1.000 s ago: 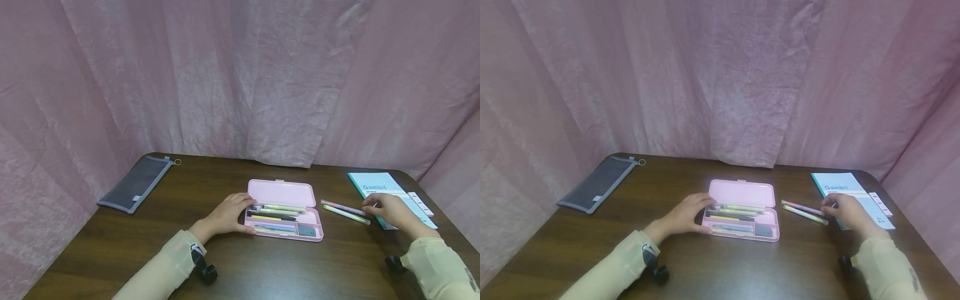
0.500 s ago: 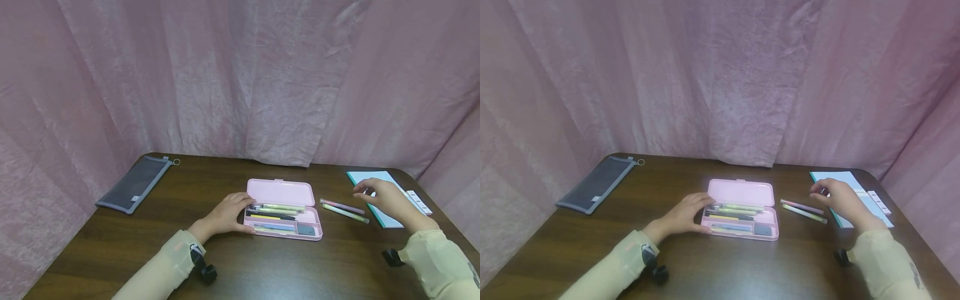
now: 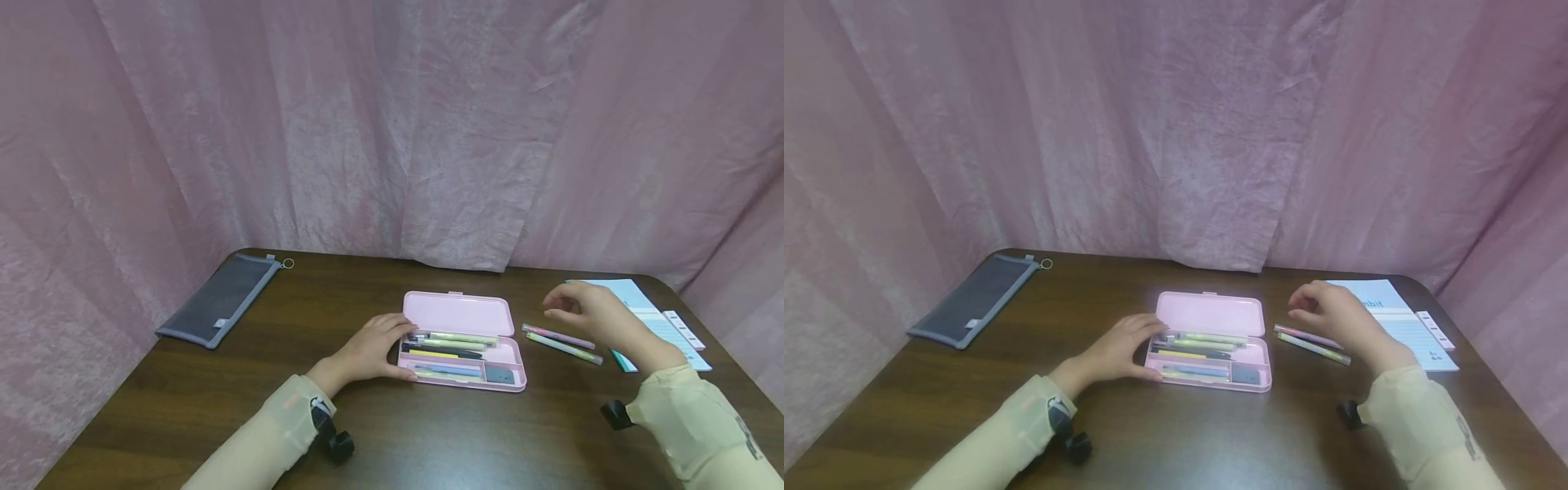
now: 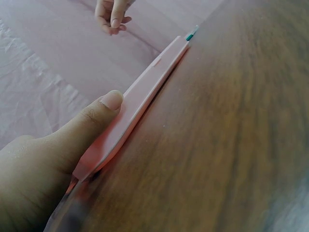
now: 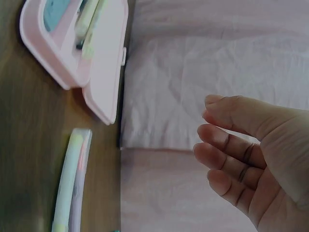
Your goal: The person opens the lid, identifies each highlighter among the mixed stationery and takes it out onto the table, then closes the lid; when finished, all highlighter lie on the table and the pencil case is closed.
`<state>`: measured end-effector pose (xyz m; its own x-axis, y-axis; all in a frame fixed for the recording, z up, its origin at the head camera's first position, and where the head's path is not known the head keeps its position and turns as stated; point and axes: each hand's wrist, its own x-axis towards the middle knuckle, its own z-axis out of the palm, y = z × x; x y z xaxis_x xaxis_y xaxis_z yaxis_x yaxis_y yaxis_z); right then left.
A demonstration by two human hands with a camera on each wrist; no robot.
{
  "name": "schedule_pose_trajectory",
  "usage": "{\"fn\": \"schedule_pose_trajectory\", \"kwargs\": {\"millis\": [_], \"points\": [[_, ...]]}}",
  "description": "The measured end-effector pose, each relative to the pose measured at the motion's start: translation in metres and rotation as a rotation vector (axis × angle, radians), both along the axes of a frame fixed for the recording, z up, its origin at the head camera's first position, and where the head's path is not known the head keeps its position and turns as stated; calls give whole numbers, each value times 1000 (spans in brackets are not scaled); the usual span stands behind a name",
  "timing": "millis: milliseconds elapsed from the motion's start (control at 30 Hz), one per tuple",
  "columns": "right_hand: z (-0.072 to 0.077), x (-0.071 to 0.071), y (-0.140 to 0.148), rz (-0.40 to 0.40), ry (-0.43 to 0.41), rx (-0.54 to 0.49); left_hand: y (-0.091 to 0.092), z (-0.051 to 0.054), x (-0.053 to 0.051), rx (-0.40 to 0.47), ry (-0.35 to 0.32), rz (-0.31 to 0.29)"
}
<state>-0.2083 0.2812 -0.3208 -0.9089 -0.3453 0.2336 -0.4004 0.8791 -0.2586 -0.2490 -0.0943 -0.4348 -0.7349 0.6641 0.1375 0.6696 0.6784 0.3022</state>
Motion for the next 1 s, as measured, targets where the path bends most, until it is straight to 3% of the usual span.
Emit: {"fn": "schedule_pose_trajectory", "kwargs": {"millis": [367,1000], "points": [[-11,-2,-30,80,-27,-58,0,0,0,0,0,-2],[-59,-10,-57,95,-68,-44,-1,1,-1,-4,0,-2]]}}
